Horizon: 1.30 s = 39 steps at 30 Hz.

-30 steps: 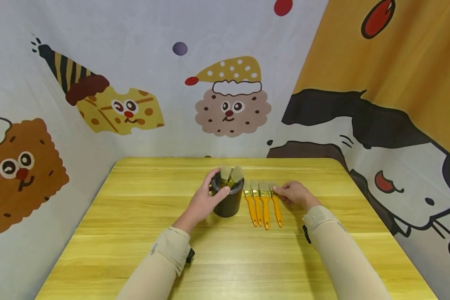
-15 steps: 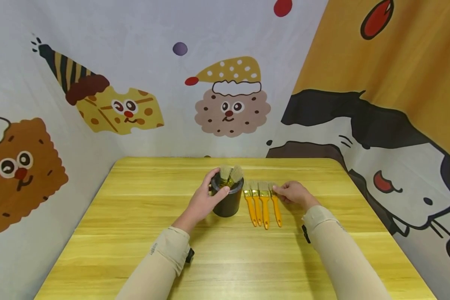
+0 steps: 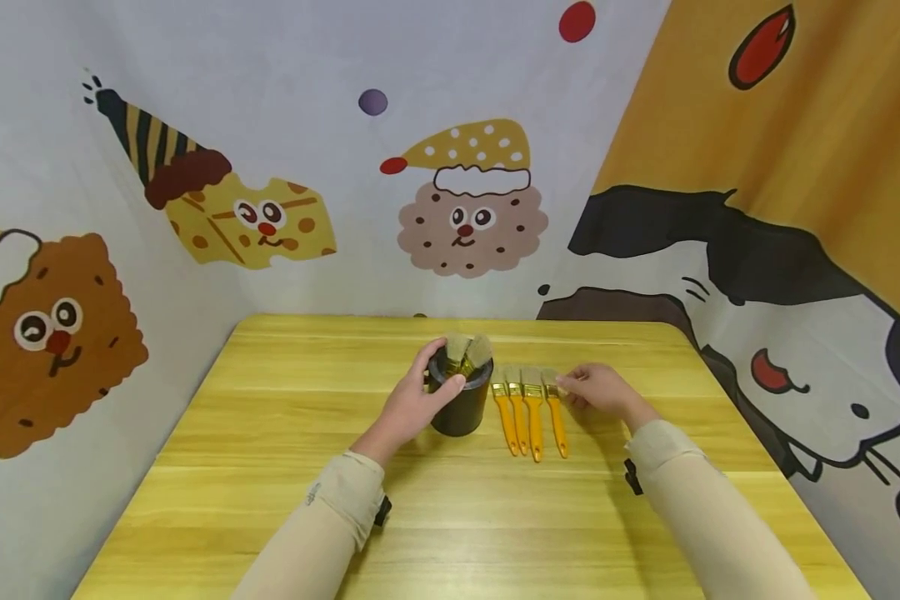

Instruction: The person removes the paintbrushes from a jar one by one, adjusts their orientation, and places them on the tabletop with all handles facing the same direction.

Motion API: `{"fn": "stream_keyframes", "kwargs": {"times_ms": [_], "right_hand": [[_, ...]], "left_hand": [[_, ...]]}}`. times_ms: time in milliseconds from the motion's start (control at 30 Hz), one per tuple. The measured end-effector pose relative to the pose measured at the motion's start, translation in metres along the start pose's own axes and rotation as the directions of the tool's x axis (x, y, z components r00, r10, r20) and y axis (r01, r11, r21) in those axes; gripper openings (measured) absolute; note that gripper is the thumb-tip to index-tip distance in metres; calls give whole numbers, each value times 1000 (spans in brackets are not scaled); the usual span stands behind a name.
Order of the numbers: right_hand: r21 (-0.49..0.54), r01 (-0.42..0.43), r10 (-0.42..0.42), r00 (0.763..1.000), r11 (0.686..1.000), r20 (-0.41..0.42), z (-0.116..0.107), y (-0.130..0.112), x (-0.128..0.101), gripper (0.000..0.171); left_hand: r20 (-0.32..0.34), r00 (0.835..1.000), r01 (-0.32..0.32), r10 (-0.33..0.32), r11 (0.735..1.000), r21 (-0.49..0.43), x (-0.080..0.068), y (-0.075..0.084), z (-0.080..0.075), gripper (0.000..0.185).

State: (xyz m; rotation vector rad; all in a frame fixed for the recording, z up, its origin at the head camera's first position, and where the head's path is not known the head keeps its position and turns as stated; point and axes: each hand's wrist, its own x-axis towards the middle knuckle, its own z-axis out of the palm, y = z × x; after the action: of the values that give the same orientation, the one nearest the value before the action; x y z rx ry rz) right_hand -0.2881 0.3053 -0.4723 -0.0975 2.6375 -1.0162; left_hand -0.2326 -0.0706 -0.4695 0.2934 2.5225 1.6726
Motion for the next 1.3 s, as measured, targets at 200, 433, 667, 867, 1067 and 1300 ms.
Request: {"fn": "stream_keyframes", "kwargs": {"times_ms": [200, 433, 667, 867, 1067, 1300], "right_hand": [[-52, 65, -67, 997, 997, -41, -23, -23, -6, 60], [-166, 186, -190, 982, 969, -11, -24, -68, -19, 54], [-139, 319, -312, 947, 937, 70, -2, -111, -30, 57], [-141, 397, -388, 917, 907, 93, 13, -132, -32, 51], [-110, 416, -411, 909, 903, 65, 24, -141, -26, 41], [-82, 407, -404, 914, 910, 43, 36, -141, -20, 35]], "left_hand": [[2, 1000, -8, 8, 1000, 0, -1, -1, -1, 72], [5, 1000, -22, 22, 1000, -7, 1, -2, -1, 75], [3, 1000, -17, 17, 1000, -2, 2, -2, -1, 72], [1, 1000, -29, 29, 1000, -11, 3, -1, 0, 72], [-5, 1000, -29, 29, 999, -14, 3, -2, -1, 73], [0, 1000, -25, 25, 999, -21, 1, -2, -1, 73]]}}
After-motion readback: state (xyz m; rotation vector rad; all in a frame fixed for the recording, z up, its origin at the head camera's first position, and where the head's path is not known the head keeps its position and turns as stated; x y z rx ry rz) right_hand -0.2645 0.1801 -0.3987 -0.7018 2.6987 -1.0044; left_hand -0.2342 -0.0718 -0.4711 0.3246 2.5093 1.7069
